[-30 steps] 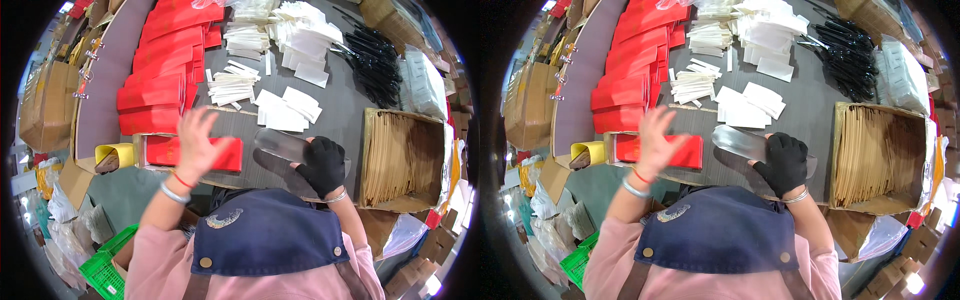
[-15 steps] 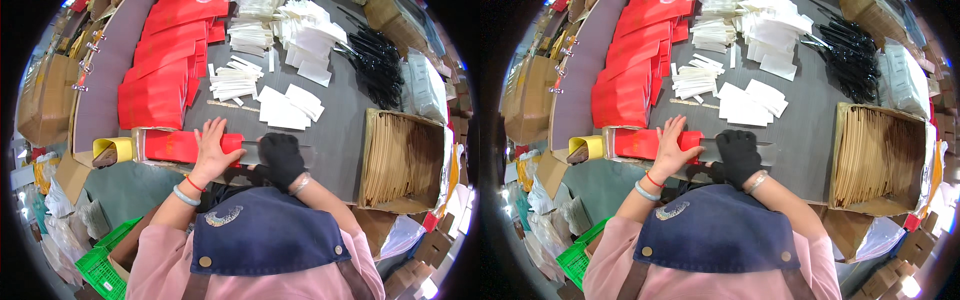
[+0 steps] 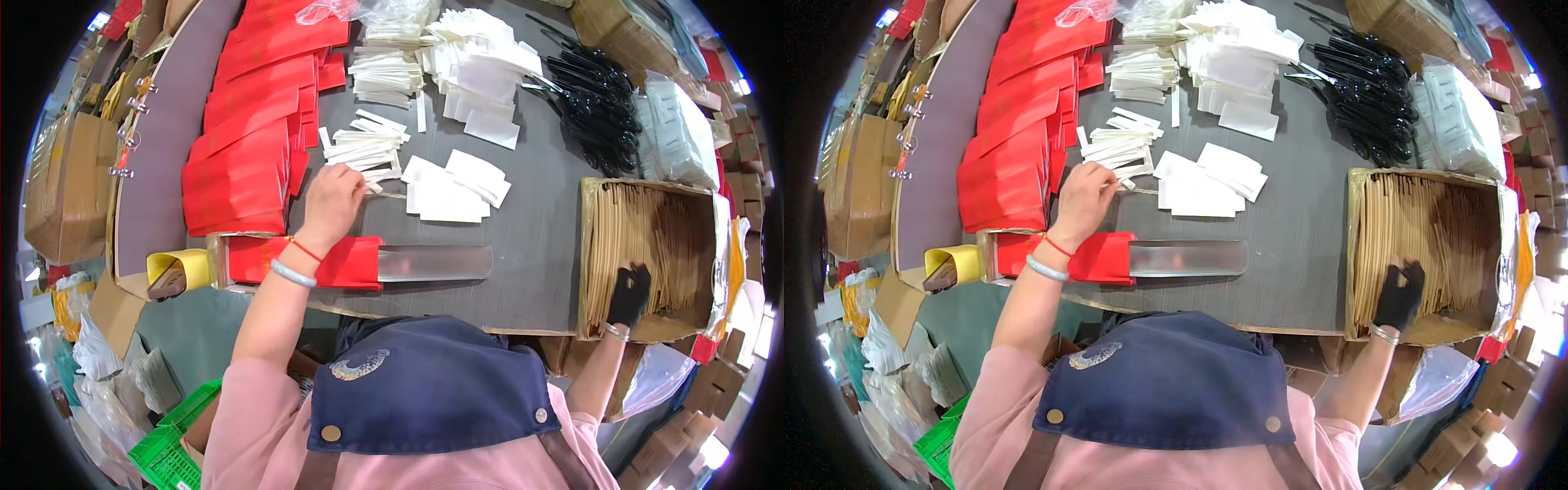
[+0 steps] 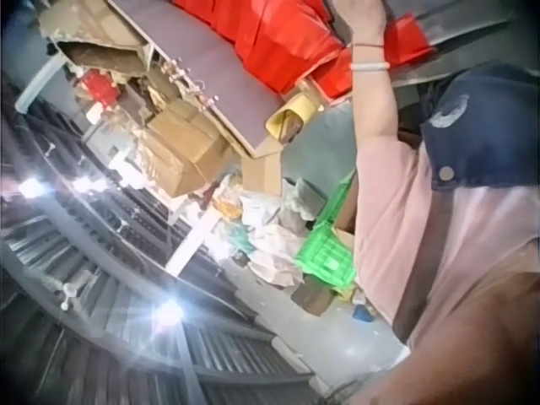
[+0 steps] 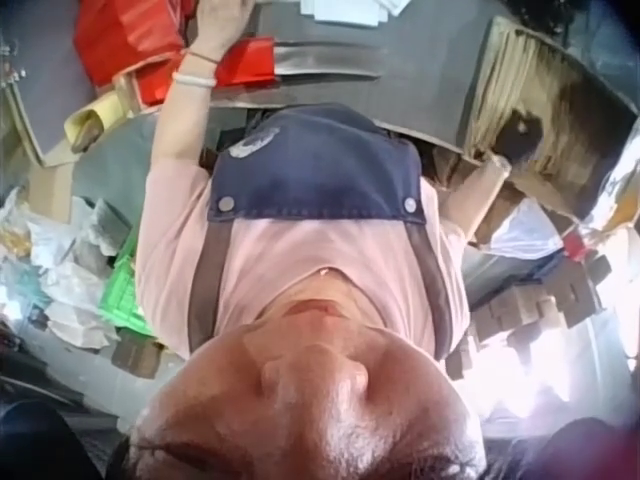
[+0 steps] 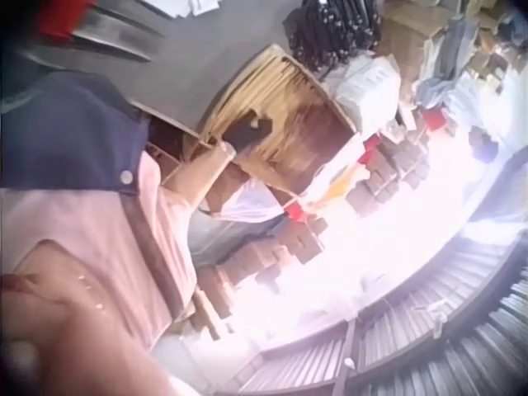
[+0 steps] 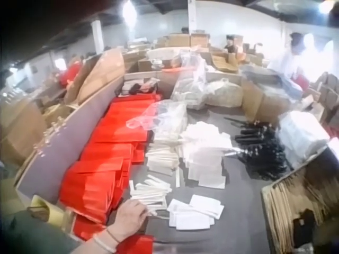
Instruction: Packaging disposable chopsticks into paper sleeves at a workstation.
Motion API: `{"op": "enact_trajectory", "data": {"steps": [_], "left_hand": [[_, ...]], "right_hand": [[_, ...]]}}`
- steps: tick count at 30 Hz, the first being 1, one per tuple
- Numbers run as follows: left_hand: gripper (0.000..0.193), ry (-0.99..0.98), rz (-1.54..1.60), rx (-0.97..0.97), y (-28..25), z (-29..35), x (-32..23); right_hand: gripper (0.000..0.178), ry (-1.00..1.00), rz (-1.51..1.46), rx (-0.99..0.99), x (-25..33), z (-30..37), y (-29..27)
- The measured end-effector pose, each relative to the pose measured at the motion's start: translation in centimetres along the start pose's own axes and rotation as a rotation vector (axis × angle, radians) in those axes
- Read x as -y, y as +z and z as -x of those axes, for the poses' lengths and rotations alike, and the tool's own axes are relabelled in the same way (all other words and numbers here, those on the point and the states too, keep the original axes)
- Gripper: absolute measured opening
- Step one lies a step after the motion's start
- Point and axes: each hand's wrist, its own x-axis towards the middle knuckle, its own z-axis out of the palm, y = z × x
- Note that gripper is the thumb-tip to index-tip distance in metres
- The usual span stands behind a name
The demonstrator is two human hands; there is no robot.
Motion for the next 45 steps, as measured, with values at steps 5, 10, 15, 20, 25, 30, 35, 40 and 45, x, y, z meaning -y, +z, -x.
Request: {"op": "enact_trajectory", "data": {"steps": [5,10,15,20,25,30,35,40,45], "left_hand": [[0.016,0.124,0.227,0.070,2.7,-0.8,-5.6],[0.027,0.077,0.171,0.055,4.1,-1.1,-7.4],[0.036,0.076,0.172,0.084,4.4,-1.0,-7.2],[0.034,-0.009,0.138,0.068,4.1,-1.2,-7.8],[0.033,-0.069,0.142,0.107,4.1,-0.9,-7.7],[0.028,-0.179,0.339,0.226,3.2,-0.5,-8.0],[0.022,-0.266,0.699,0.524,-1.5,0.5,-7.9],[0.029,0.016,0.220,0.246,-0.9,4.1,-7.8],[0.036,0.108,0.157,0.259,-0.9,5.1,-7.1]], "right_hand": [[0.040,0.150,0.328,0.212,-4.9,-1.2,-2.1],[0.042,0.064,0.471,0.246,-4.1,-1.7,-1.8],[0.044,0.142,0.447,0.131,-4.6,-1.5,-1.8],[0.046,0.216,0.199,-0.109,-4.8,-1.0,-3.0],[0.035,0.028,-0.211,-0.009,3.6,1.7,-1.5],[0.017,-0.389,-0.229,0.284,10.6,4.5,1.7],[0.025,-0.332,-0.269,0.609,14.6,6.2,2.6],[0.029,-0.501,-0.284,0.857,15.2,7.2,5.4],[0.028,-0.561,-0.230,0.877,14.1,6.1,5.7]]}}
